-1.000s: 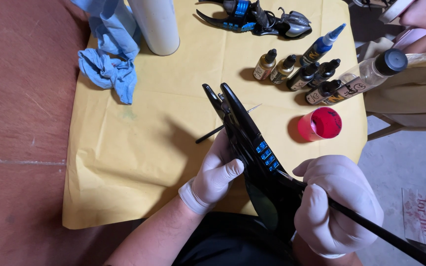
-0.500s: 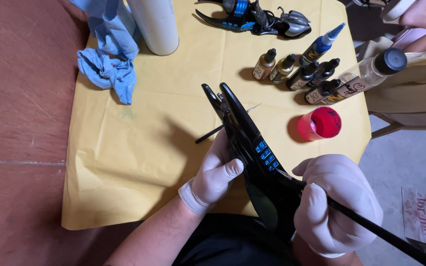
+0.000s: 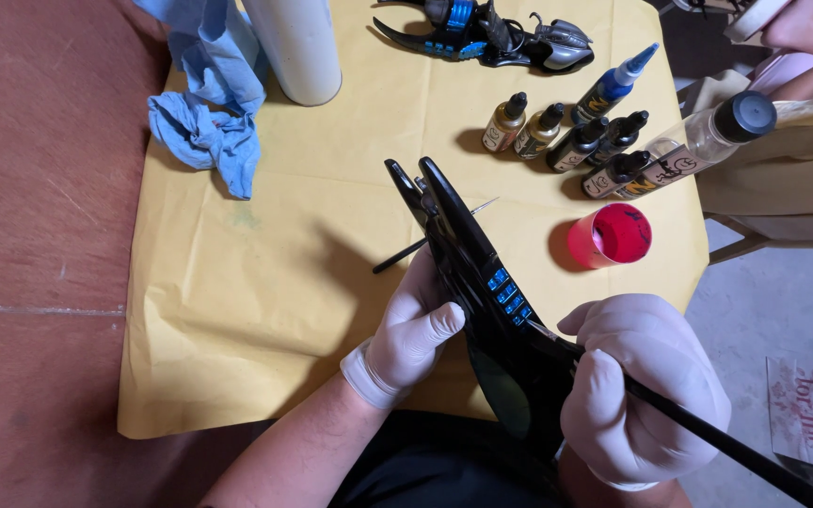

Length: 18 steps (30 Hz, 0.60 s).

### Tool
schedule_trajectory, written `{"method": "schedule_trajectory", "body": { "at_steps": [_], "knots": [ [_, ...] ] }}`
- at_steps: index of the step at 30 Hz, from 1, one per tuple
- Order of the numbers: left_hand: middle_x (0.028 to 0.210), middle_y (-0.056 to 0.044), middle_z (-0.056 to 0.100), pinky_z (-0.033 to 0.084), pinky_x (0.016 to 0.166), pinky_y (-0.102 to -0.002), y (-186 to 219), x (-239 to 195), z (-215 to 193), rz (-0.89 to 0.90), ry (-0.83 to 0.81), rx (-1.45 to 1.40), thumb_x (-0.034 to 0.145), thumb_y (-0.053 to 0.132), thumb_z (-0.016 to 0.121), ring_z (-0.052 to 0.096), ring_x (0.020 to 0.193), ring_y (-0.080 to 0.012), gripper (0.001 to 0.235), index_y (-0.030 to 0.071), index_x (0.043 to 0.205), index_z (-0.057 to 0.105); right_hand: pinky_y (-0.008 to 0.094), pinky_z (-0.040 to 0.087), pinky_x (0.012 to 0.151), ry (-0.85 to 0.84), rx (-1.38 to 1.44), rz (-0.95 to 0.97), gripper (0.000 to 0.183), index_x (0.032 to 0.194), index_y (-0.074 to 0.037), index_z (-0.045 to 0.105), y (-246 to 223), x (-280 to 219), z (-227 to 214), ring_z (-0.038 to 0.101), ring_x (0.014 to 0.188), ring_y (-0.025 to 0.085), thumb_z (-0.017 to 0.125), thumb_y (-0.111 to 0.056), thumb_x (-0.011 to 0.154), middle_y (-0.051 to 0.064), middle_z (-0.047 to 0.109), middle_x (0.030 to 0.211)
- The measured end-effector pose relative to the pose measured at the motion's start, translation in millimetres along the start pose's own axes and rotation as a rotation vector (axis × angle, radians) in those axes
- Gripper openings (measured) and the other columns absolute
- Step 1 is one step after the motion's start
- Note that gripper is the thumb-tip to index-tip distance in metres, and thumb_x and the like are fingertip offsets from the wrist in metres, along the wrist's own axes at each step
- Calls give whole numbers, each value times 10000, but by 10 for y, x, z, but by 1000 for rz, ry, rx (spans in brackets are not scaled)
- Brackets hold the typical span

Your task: Painting fine blue details on a black model vehicle using a small paintbrush and acrylic paints.

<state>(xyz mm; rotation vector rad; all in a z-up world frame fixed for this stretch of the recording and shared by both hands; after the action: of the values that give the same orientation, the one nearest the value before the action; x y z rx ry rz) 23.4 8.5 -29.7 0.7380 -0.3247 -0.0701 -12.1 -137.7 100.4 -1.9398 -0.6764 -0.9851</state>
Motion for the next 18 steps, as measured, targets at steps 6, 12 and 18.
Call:
{"method": "schedule_trajectory", "body": {
  "at_steps": [6,12,18],
  "knots": [
    [1381,-79,568,474,1105,-323,-26,-7,-20,-6,3,-9,947,416,784,556,1262,-160,868,-15,1555,339,427,533,547,55,18,8,160,802,87,445,20,-49,-12,512,544,350,470,-22,916,215,457,649],
    [1413,-75,570,430,1168,-355,-13,-10,6,30,-1,72,981,415,749,529,1321,-182,783,2,1540,388,432,592,608,239,18,164,86,952,52,333,-165,-81,-112,461,616,337,374,86,885,274,410,751],
    [1238,-223,591,581,902,-443,56,47,230,-17,-42,-200,1027,307,682,654,1069,-338,568,39,1461,431,462,553,611,355,49,121,394,977,2,276,84,-200,-437,468,584,346,336,-336,1171,199,328,656]
  ]
}}
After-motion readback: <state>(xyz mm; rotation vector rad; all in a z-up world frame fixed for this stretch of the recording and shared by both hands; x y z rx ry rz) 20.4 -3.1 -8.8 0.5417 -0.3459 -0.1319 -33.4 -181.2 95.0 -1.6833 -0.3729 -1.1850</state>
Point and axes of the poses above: each hand's wrist, its own x-axis towards the middle knuckle, its own z-axis out of the palm, y = z × x, the point moved 3 cm from there along x, towards the middle knuckle
